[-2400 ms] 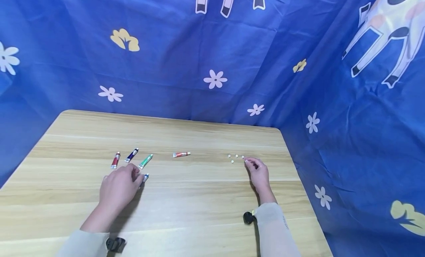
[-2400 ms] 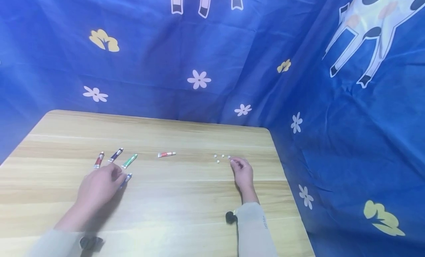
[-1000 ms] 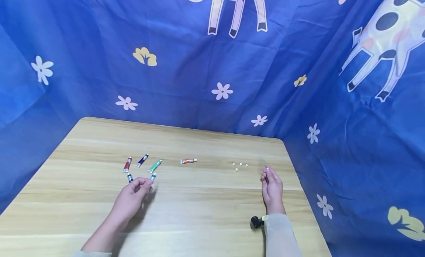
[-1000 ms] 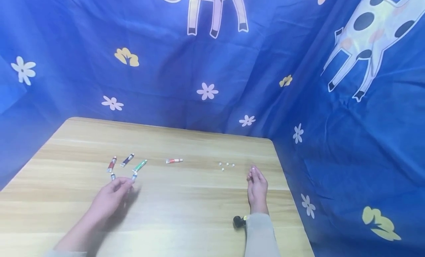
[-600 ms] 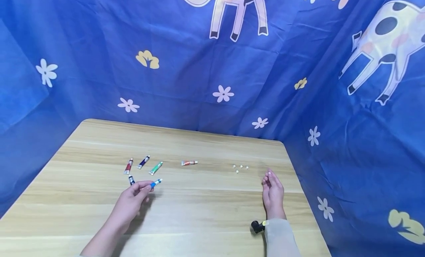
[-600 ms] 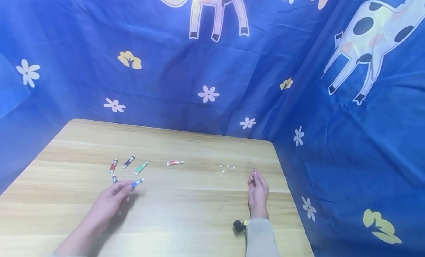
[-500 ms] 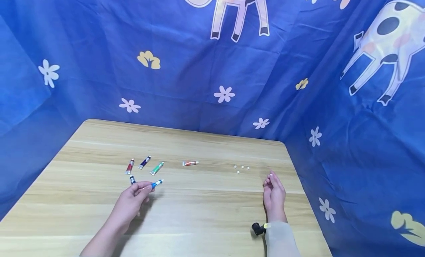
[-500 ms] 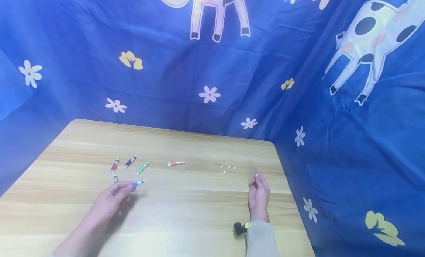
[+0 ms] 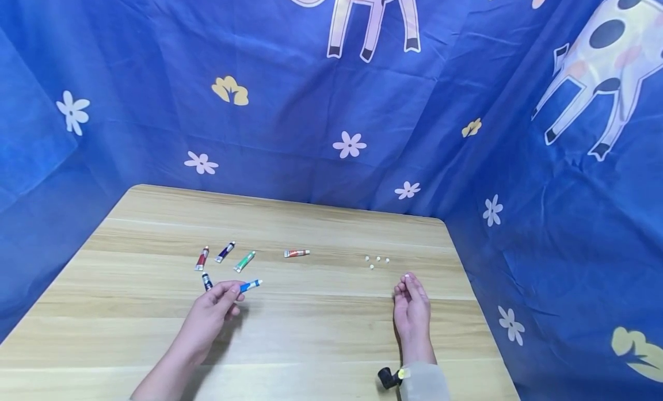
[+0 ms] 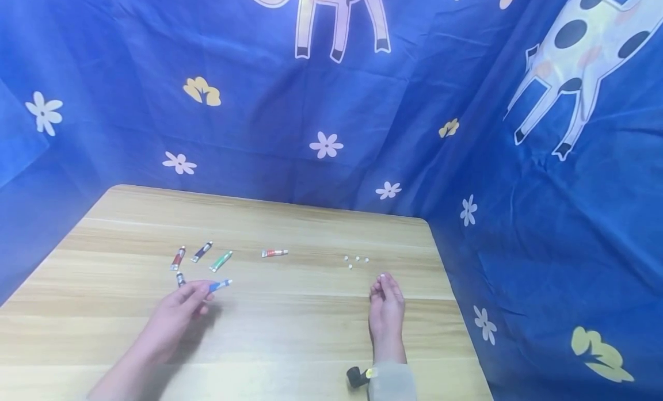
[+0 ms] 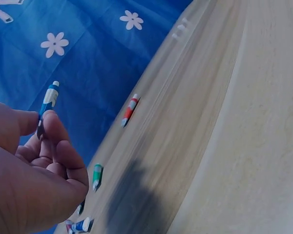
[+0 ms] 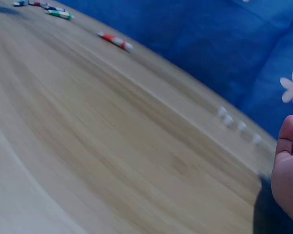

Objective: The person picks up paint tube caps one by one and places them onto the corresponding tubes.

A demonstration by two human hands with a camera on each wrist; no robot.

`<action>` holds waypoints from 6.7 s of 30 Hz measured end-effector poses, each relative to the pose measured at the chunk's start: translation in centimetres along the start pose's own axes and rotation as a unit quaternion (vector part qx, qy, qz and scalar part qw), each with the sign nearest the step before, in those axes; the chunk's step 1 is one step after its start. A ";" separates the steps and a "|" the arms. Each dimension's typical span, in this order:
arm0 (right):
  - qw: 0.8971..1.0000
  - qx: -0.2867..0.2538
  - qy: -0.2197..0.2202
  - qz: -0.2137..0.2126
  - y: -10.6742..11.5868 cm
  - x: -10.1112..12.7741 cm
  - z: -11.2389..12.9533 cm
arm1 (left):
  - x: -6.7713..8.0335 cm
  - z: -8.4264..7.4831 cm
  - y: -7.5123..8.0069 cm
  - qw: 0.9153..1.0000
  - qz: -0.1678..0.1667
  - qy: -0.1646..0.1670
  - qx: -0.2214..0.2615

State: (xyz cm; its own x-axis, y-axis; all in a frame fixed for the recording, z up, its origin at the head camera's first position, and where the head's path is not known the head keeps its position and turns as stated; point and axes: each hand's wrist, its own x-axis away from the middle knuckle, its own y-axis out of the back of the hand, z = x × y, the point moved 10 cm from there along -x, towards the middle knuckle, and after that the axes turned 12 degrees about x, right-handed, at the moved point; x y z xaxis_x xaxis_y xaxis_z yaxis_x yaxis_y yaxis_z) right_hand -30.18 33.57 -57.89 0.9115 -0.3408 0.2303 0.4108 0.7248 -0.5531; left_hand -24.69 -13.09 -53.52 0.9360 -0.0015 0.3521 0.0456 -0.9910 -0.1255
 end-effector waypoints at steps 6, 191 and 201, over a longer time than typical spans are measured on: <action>0.996 0.081 0.022 0.018 -2.0 1.7 -0.8 | 0.3 -0.1 -1.2 1.000 -0.003 -0.007 -0.025; 0.794 0.531 0.094 0.280 -16.2 12.5 -8.9 | 2.2 -1.8 -8.8 0.949 0.083 -0.225 -0.207; 0.787 0.550 0.101 0.263 -15.7 12.3 -9.2 | 2.2 -1.7 -9.2 0.928 0.095 -0.243 -0.267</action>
State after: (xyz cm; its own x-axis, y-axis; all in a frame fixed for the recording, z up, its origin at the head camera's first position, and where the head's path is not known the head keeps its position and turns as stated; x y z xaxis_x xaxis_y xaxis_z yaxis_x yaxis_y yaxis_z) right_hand -25.59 12.51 -53.76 0.9852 0.1713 0.0081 -0.1502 0.8393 0.5225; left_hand -23.71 -4.22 -49.99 0.9622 -0.2515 -0.1047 -0.1950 -0.9042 0.3800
